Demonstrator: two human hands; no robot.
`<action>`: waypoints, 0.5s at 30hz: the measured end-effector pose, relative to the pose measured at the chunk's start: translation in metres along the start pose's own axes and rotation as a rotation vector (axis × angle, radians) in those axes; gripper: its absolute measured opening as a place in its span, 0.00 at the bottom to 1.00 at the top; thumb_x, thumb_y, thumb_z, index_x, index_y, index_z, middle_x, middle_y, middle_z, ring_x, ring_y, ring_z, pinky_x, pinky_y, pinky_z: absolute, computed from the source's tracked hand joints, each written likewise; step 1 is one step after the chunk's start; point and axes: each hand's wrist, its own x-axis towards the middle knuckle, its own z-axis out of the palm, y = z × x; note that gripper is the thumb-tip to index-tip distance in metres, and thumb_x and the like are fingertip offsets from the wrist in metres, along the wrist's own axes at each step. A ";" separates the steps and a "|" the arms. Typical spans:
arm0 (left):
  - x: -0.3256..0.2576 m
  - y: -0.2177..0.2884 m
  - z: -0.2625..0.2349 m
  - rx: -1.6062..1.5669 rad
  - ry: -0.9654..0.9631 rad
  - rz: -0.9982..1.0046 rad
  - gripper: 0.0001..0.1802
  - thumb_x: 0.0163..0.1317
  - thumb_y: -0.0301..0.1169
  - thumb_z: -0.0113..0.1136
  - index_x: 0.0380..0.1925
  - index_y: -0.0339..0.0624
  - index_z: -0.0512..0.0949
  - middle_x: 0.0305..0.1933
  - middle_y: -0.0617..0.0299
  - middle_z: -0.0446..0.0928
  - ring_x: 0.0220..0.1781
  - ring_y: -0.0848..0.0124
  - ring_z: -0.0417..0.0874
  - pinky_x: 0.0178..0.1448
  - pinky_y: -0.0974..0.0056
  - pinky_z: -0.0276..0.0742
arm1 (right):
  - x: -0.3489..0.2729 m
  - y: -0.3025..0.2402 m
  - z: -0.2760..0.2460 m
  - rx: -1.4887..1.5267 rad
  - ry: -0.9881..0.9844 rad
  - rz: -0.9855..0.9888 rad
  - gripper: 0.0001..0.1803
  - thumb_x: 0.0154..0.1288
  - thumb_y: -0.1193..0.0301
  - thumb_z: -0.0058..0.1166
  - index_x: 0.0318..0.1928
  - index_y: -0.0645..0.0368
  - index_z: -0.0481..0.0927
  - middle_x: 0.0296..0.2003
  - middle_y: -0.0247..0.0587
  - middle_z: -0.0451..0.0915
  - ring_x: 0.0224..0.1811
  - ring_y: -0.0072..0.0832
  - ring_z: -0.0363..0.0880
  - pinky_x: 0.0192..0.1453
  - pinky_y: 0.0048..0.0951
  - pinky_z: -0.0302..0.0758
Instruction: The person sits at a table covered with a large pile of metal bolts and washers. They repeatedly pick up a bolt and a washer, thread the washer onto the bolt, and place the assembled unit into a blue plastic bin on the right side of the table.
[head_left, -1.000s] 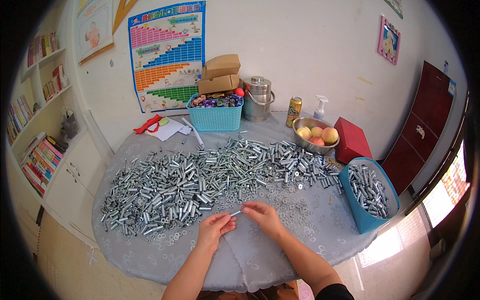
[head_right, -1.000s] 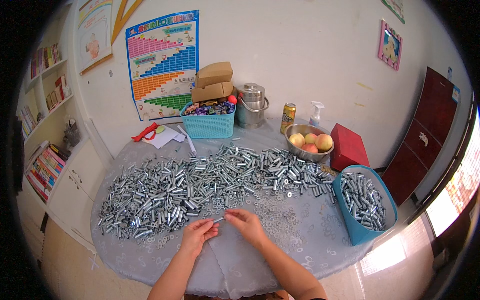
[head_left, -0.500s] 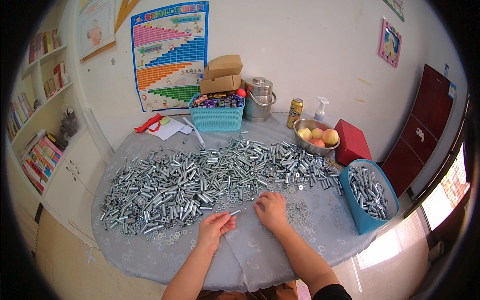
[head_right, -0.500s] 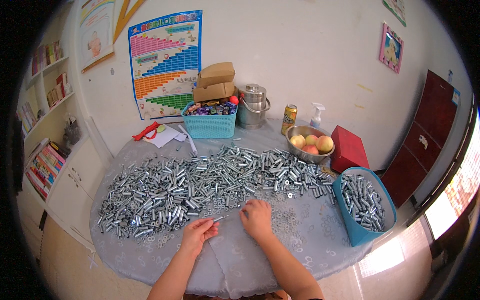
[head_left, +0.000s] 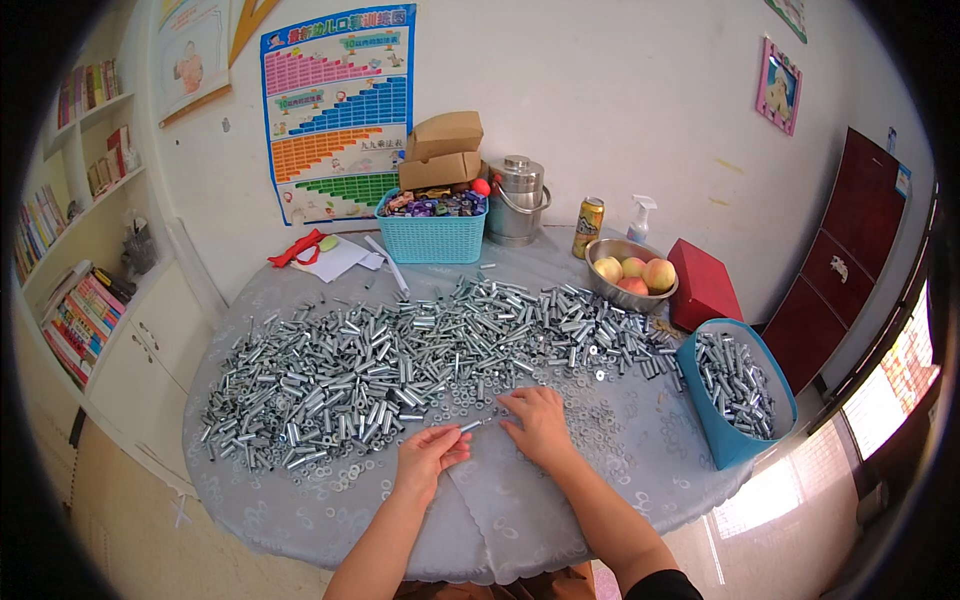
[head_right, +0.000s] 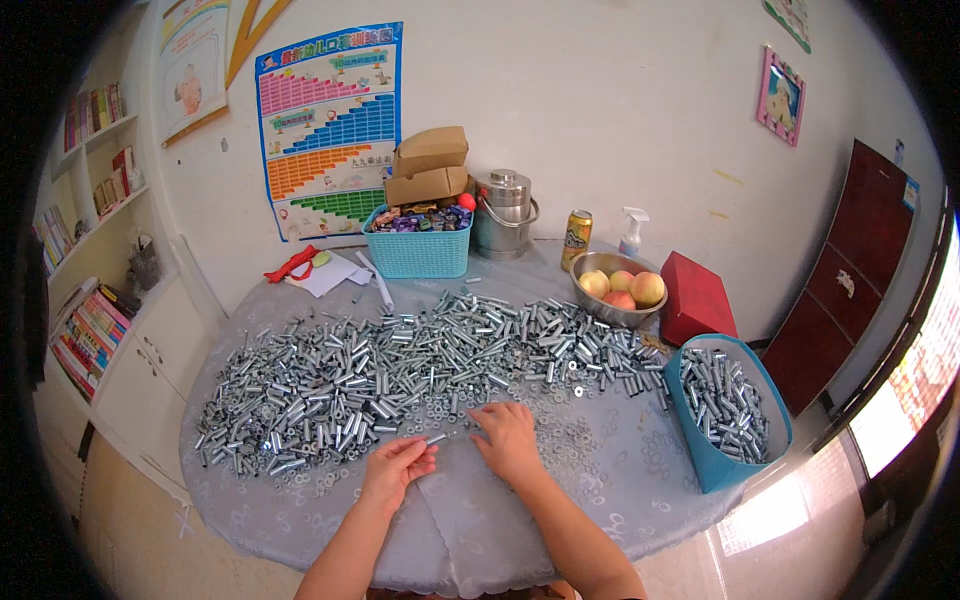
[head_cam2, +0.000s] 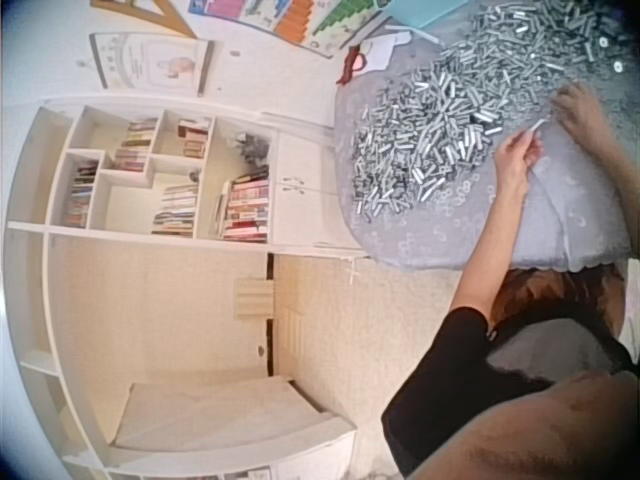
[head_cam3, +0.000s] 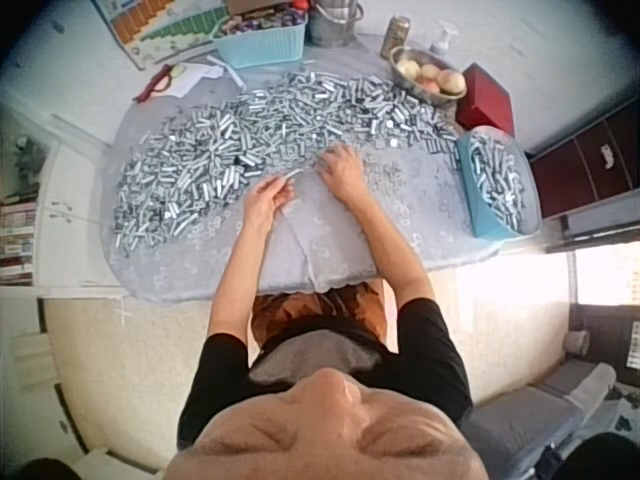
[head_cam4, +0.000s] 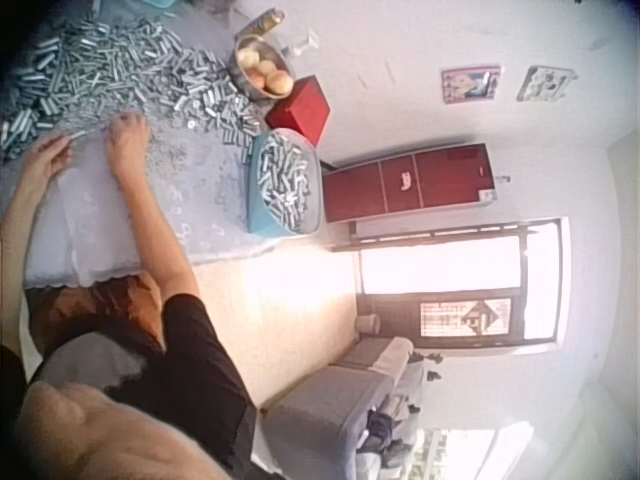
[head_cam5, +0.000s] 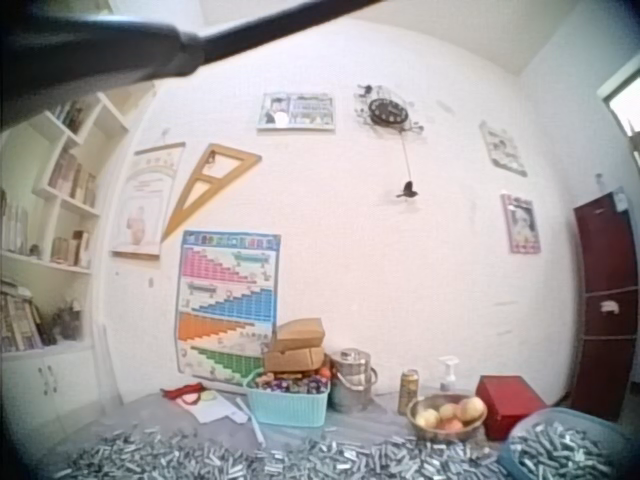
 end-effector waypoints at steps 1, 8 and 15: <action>0.000 0.000 0.001 0.002 0.000 -0.001 0.11 0.57 0.24 0.57 0.39 0.30 0.75 0.37 0.49 0.79 0.32 0.69 0.81 0.38 0.66 0.80 | 0.001 0.000 0.002 0.023 0.007 -0.028 0.14 0.47 0.69 0.60 0.39 0.51 0.80 0.40 0.34 0.75 0.47 0.35 0.69 0.54 0.38 0.62; -0.001 0.002 0.002 -0.008 -0.002 0.001 0.10 0.57 0.24 0.57 0.39 0.30 0.75 0.37 0.49 0.79 0.32 0.69 0.81 0.38 0.66 0.80 | 0.000 0.006 0.011 0.030 -0.010 -0.062 0.11 0.49 0.71 0.59 0.36 0.54 0.82 0.29 0.35 0.78 0.38 0.35 0.73 0.49 0.36 0.66; -0.001 0.000 0.000 -0.031 -0.005 -0.011 0.11 0.57 0.24 0.57 0.39 0.30 0.76 0.36 0.49 0.79 0.31 0.69 0.81 0.39 0.66 0.80 | -0.005 -0.014 -0.007 0.823 -0.045 0.465 0.09 0.53 0.72 0.61 0.36 0.61 0.81 0.33 0.34 0.80 0.37 0.21 0.75 0.43 0.23 0.71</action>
